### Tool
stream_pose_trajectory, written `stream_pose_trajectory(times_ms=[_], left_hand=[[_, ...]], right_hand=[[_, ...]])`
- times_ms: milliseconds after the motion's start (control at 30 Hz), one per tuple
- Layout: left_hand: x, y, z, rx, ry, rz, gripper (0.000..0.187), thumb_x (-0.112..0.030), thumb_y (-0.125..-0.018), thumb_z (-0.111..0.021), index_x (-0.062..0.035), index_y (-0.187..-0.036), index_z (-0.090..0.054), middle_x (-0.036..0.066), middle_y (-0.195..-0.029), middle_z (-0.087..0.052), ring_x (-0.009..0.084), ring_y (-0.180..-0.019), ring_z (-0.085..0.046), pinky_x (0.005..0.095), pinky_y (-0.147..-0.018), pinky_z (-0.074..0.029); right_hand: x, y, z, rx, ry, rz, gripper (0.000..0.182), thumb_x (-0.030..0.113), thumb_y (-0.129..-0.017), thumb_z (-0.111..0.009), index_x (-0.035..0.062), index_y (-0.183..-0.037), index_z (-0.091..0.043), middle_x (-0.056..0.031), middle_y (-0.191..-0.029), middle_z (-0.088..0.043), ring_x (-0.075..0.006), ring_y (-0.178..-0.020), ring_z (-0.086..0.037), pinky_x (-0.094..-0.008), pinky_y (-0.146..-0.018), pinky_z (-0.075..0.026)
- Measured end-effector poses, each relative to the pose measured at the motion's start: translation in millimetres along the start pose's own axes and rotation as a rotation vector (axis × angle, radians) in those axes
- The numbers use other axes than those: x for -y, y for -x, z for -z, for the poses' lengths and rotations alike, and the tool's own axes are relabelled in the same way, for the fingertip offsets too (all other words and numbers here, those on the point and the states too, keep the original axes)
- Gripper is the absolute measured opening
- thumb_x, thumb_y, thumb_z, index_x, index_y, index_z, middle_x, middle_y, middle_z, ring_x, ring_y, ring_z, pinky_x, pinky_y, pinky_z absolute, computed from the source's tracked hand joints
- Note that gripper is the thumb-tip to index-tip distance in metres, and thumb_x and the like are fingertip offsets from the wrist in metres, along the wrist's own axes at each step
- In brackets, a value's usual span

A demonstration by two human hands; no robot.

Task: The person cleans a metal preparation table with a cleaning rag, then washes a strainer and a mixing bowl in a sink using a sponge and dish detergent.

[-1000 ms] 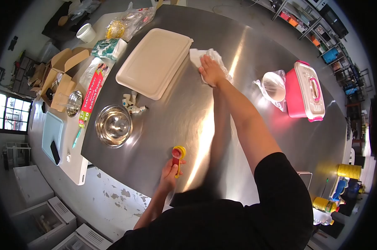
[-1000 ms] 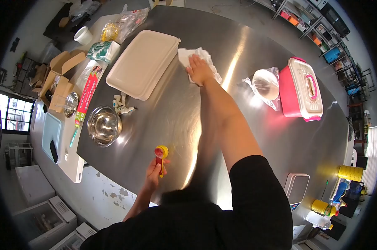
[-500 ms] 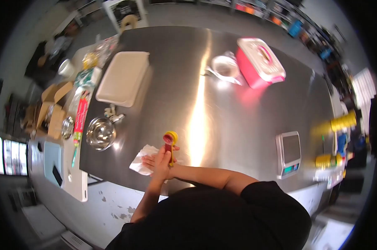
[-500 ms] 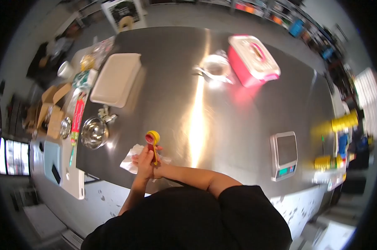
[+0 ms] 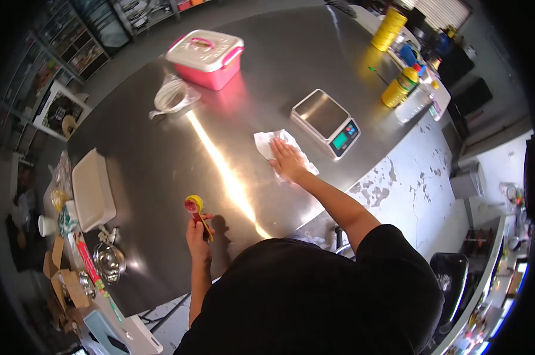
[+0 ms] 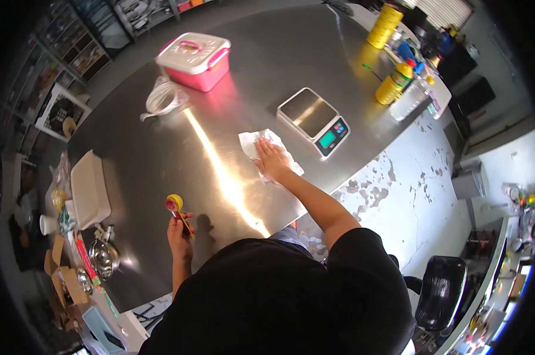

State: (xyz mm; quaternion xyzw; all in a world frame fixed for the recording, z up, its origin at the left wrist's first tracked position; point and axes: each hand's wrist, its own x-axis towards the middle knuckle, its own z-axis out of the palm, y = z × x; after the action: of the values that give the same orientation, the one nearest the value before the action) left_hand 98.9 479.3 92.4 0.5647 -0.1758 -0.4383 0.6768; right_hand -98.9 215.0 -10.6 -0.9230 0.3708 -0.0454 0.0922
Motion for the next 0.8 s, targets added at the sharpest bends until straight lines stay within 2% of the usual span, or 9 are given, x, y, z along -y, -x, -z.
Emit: stream_pose_trajectory(times_ms=[133,233,333,433,533,567,633,700,800], left_hand=[[10.3,-11.6,-53.2,0.055,-0.026,-0.018,0.022,-0.017,-0.087,-0.040,-0.0033,-0.100,-0.049,0.010,-0.096,-0.054,0.0097,-0.061,-0.048,0.0226,-0.059,-0.039],[20.7,-15.4,-97.9,0.104,-0.043,-0.018,0.020,-0.016,-0.087,-0.039,-0.0032,-0.099,-0.049,0.010,-0.096,-0.054,0.0094,-0.061,-0.048,0.0223,-0.058,-0.039],[33.1,-18.2,-143.7,0.147,-0.079,-0.017,0.019,-0.015,-0.087,-0.038,-0.0034,-0.097,-0.050,0.010,-0.095,-0.055,0.0093,-0.061,-0.048,0.0219,-0.058,-0.039],[48.6,-15.6,-178.5,0.165,-0.068,-0.022,0.019,-0.015,-0.087,-0.038,-0.0037,-0.097,-0.050,0.010,-0.095,-0.055,0.0096,-0.060,-0.048,0.0219,-0.058,-0.039],[56.8,-5.7,-203.1,0.147,-0.063,0.015,0.019,-0.016,-0.087,-0.040,-0.0038,-0.096,-0.050,0.011,-0.095,-0.055,0.0100,-0.060,-0.049,0.0224,-0.058,-0.040],[58.6,-3.6,-208.6,0.159,-0.060,0.027,0.019,-0.016,-0.086,-0.040,-0.0038,-0.097,-0.050,0.011,-0.095,-0.055,0.0101,-0.061,-0.049,0.0226,-0.058,-0.040],[61.0,-0.7,-213.9,0.168,-0.059,0.032,0.018,-0.015,-0.086,-0.040,-0.0037,-0.097,-0.050,0.011,-0.095,-0.055,0.0106,-0.060,-0.049,0.0231,-0.059,-0.040],[60.2,-0.2,-215.5,0.178,-0.071,0.045,0.018,-0.015,-0.086,-0.040,-0.0036,-0.097,-0.050,0.011,-0.096,-0.055,0.0112,-0.060,-0.049,0.0235,-0.059,-0.040],[55.8,-2.1,-220.8,0.161,-0.115,0.042,0.018,-0.015,-0.086,-0.040,-0.0037,-0.096,-0.050,0.011,-0.096,-0.055,0.0113,-0.060,-0.049,0.0234,-0.059,-0.040]], right_hand=[[-39.3,71.1,4.3,0.010,-0.021,0.024,0.055,0.035,-0.088,-0.032,0.0013,-0.131,-0.023,-0.0164,-0.137,-0.020,-0.0260,-0.127,-0.020,-0.0383,-0.103,-0.015],[-60.5,124.5,28.6,-0.015,-0.115,0.228,0.050,0.030,-0.087,-0.037,0.0030,-0.129,-0.029,-0.0138,-0.136,-0.026,-0.0257,-0.125,-0.025,-0.0386,-0.102,-0.020],[-110.8,159.6,50.9,0.006,-0.243,0.298,0.046,0.023,-0.086,-0.042,0.0041,-0.126,-0.034,-0.0123,-0.133,-0.030,-0.0237,-0.124,-0.028,-0.0370,-0.101,-0.023],[-175.8,181.2,56.0,-0.065,-0.235,0.264,0.044,0.020,-0.083,-0.047,0.0050,-0.124,-0.039,-0.0111,-0.129,-0.037,-0.0234,-0.121,-0.033,-0.0365,-0.100,-0.026],[-231.6,186.4,70.0,-0.132,-0.213,0.118,0.041,0.017,-0.084,-0.047,0.0046,-0.122,-0.040,-0.0119,-0.125,-0.041,-0.0251,-0.117,-0.037,-0.0364,-0.099,-0.027],[-249.2,183.8,73.0,-0.099,-0.232,-0.008,0.041,0.019,-0.086,-0.042,0.0052,-0.125,-0.038,-0.0116,-0.129,-0.037,-0.0240,-0.121,-0.033,-0.0364,-0.101,-0.024],[-297.1,175.4,52.6,-0.132,-0.015,-0.158,0.043,0.024,-0.090,-0.033,0.0067,-0.129,-0.032,-0.0094,-0.137,-0.024,-0.0209,-0.128,-0.019,-0.0348,-0.104,-0.015],[-325.3,154.4,54.6,-0.125,-0.077,-0.317,0.043,0.027,-0.090,-0.030,0.0052,-0.127,-0.034,-0.0115,-0.136,-0.026,-0.0219,-0.127,-0.022,-0.0355,-0.104,-0.015],[-341.2,120.4,51.8,-0.328,-0.136,-0.536,0.046,0.031,-0.090,-0.028,0.0022,-0.125,-0.036,-0.0158,-0.132,-0.031,-0.0275,-0.125,-0.025,-0.0378,-0.102,-0.018]])
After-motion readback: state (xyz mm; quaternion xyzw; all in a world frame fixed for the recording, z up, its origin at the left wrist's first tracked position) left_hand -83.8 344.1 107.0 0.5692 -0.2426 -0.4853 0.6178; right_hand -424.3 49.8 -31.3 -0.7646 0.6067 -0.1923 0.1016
